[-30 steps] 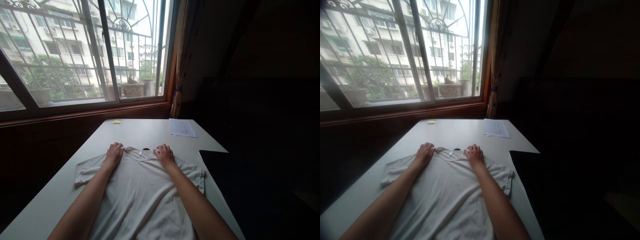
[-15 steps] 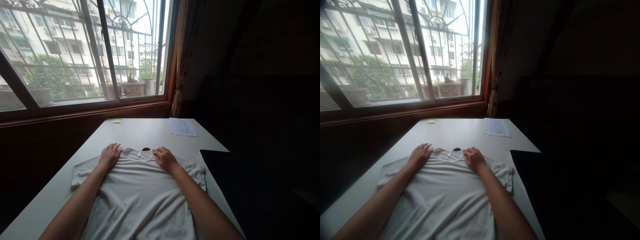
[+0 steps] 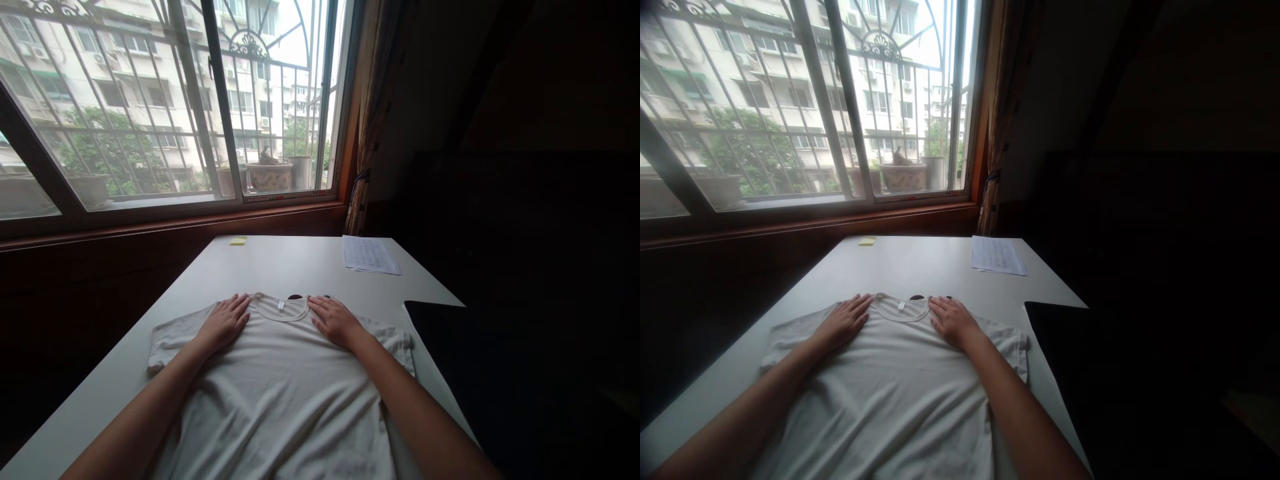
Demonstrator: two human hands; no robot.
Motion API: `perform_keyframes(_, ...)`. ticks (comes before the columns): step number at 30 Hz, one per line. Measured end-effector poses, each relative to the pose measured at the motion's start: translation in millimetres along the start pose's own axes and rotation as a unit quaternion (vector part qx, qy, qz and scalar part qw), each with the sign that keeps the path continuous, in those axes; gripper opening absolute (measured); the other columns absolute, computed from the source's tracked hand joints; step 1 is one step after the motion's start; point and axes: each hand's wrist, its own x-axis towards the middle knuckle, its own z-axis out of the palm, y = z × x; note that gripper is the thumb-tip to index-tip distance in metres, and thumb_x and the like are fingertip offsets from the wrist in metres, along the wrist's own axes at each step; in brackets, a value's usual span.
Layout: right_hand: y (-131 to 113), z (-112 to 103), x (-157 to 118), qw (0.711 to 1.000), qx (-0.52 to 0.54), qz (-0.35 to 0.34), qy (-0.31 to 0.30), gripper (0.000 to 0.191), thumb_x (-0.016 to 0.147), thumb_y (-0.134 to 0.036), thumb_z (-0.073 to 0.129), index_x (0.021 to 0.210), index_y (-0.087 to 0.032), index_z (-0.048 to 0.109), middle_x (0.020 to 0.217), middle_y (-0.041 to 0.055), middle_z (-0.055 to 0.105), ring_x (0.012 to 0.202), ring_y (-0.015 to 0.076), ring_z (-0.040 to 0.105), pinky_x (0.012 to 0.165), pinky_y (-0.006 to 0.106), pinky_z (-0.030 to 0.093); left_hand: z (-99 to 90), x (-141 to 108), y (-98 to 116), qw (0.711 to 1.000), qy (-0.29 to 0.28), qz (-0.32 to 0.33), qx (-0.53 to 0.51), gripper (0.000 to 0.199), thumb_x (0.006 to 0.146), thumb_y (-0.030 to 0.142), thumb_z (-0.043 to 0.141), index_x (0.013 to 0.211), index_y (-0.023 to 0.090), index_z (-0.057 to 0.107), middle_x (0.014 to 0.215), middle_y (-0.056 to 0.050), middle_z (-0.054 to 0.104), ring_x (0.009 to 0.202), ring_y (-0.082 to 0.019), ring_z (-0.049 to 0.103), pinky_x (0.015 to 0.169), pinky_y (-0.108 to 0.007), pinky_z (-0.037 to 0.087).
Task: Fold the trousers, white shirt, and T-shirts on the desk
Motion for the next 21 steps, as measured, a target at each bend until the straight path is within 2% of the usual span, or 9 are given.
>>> perform_keyframes(3, 8, -1, -1, 0.999, -0.01, 0.028, -0.025, 0.052, 0.103, -0.042, 0.047, 0.154, -0.031, 0.048, 0.161, 0.0023, 0.046, 0.15, 0.0245, 0.039, 0.124, 0.048, 0.027, 1.0, -2, -7, 1.0, -0.022, -0.019, 0.005, 0.059, 0.107, 0.047, 0.031, 0.16, 0.024, 0.037, 0.167, -0.006, 0.035, 0.156, -0.031, 0.027, 0.124, -0.052, 0.024)
perform_keyframes(7, 22, -3, -7, 0.998, -0.013, 0.053, -0.028, 0.051, 0.104, -0.043, 0.044, 0.153, -0.03, 0.049, 0.161, 0.0029, 0.045, 0.15, 0.0244, 0.039, 0.123, 0.048, 0.028, -1.3, -1, -5, 0.999, -0.042, -0.027, 0.012, 0.06, 0.107, 0.047, 0.029, 0.162, 0.023, 0.032, 0.169, -0.004, 0.028, 0.157, -0.03, 0.022, 0.125, -0.052, 0.021)
perform_keyframes(13, 56, -11, -36, 0.997, 0.013, 0.077, -0.01, 0.048, 0.101, -0.043, 0.049, 0.147, -0.031, 0.056, 0.158, 0.003, 0.05, 0.146, 0.0256, 0.042, 0.122, 0.045, 0.031, -1.8, 1, -1, 0.997, -0.055, -0.039, 0.022, 0.062, 0.107, 0.05, 0.027, 0.163, 0.023, 0.029, 0.17, -0.004, 0.024, 0.158, -0.03, 0.019, 0.126, -0.054, 0.018)
perform_keyframes(18, 81, -24, -61, 0.986, 0.018, 0.167, 0.019, 0.039, 0.098, -0.042, 0.05, 0.128, -0.021, 0.065, 0.127, 0.012, 0.066, 0.12, 0.0251, 0.059, 0.11, 0.04, 0.042, -1.7, 3, -1, 0.997, -0.061, -0.043, 0.028, 0.063, 0.106, 0.051, 0.027, 0.163, 0.024, 0.027, 0.17, -0.003, 0.022, 0.159, -0.03, 0.017, 0.126, -0.055, 0.019)
perform_keyframes(21, 93, -37, -71, 0.973, 0.011, 0.228, -0.011, 0.029, 0.091, -0.045, 0.062, 0.104, -0.02, 0.07, 0.106, 0.0102, 0.069, 0.102, 0.0253, 0.064, 0.094, 0.037, 0.049, -3.0, 4, 0, 0.997, -0.062, -0.043, 0.031, 0.064, 0.106, 0.051, 0.026, 0.163, 0.023, 0.028, 0.171, -0.004, 0.022, 0.159, -0.03, 0.016, 0.126, -0.056, 0.018)
